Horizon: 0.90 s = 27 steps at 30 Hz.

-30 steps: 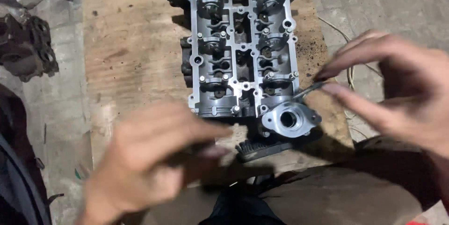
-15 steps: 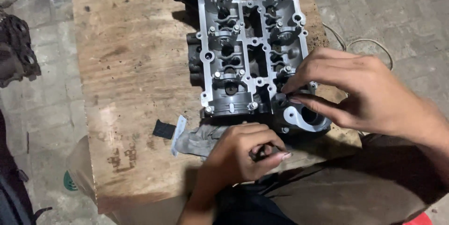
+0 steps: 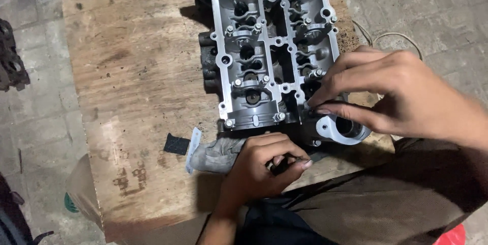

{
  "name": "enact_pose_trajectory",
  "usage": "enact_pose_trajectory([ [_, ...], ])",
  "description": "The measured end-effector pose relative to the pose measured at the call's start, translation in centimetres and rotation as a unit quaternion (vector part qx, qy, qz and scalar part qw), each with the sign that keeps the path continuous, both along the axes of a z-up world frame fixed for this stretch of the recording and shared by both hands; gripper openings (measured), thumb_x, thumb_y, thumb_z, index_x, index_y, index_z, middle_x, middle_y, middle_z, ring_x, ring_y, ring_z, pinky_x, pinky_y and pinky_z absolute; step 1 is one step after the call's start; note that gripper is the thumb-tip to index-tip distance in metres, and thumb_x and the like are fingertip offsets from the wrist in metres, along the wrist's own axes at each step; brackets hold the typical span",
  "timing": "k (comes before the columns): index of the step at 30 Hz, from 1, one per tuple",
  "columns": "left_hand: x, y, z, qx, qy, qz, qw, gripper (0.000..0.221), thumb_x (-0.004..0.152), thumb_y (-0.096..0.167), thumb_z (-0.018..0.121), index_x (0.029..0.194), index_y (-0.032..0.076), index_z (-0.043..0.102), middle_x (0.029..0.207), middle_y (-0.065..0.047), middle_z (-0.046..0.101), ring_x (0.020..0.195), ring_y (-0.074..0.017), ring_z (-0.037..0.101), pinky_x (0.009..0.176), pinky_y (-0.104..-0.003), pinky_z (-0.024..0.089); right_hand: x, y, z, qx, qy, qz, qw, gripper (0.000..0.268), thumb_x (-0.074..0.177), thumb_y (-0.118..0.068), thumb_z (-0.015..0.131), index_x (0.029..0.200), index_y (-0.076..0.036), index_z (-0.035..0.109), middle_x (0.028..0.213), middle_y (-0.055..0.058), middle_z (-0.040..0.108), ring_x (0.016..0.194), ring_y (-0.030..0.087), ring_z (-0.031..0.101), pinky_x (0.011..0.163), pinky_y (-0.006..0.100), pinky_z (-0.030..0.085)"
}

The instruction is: Inserting small bolts and mechanical components into an engine cylinder head assembly

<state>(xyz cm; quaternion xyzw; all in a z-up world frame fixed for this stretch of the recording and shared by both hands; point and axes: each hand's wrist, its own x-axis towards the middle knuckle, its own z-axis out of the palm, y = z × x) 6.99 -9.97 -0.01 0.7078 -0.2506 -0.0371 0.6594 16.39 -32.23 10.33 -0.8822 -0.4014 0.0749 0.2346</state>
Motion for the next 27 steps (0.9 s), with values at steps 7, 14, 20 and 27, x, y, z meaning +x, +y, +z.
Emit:
enact_pose_trajectory([
  [7, 0.0, -0.1, -0.9, -0.009, 0.007, -0.014, 1.0, 0.004, 0.084, 0.008, 0.075, 0.084, 0.005, 0.073, 0.074, -0.004, 0.071, 0.058, -0.0134, 0.05, 0.055, -0.027, 0.04, 1.2, 1.7, 1.1, -0.046, 0.083, -0.048, 0.994, 0.018, 0.069, -0.016, 0.084, 0.087, -0.014, 0.081, 0.089, 0.001, 0.086, 0.053, 0.013, 0.084, 0.034, 0.022, 0.072],
  [14, 0.0, -0.1, -1.0, -0.006, -0.002, -0.012, 1.0, 0.006, 0.085, 0.009, 0.075, 0.083, 0.005, 0.072, 0.076, -0.004, 0.072, 0.059, -0.0142, 0.052, 0.057, -0.027, 0.042, 2.0, 5.8, 3.4, -0.354, 0.13, -0.107, 0.92, 0.025, 0.07, -0.017, 0.086, 0.089, -0.033, 0.082, 0.089, -0.015, 0.086, 0.07, 0.009, 0.086, 0.07, 0.029, 0.07],
  [20, -0.1, -0.1, -0.8, -0.008, -0.004, -0.011, 1.0, 0.006, 0.084, 0.01, 0.075, 0.082, 0.006, 0.071, 0.073, -0.004, 0.07, 0.057, -0.0139, 0.049, 0.056, -0.028, 0.04, 1.7, 7.5, 4.4, -0.473, 0.17, -0.133, 0.854, 0.031, 0.088, -0.033, 0.079, 0.117, -0.031, 0.069, 0.097, -0.003, 0.084, 0.067, 0.013, 0.086, 0.062, 0.022, 0.078],
  [27, -0.2, -0.2, -1.0, -0.001, -0.003, -0.002, 1.0, 0.004, 0.083, 0.007, 0.075, 0.081, 0.004, 0.073, 0.073, -0.004, 0.071, 0.058, -0.0138, 0.051, 0.056, -0.026, 0.043, 2.0, 8.5, 4.8, -0.47, 0.18, -0.12, 0.856, 0.03, 0.087, -0.031, 0.08, 0.115, -0.026, 0.071, 0.101, -0.003, 0.084, 0.075, 0.016, 0.086, 0.067, 0.026, 0.075],
])
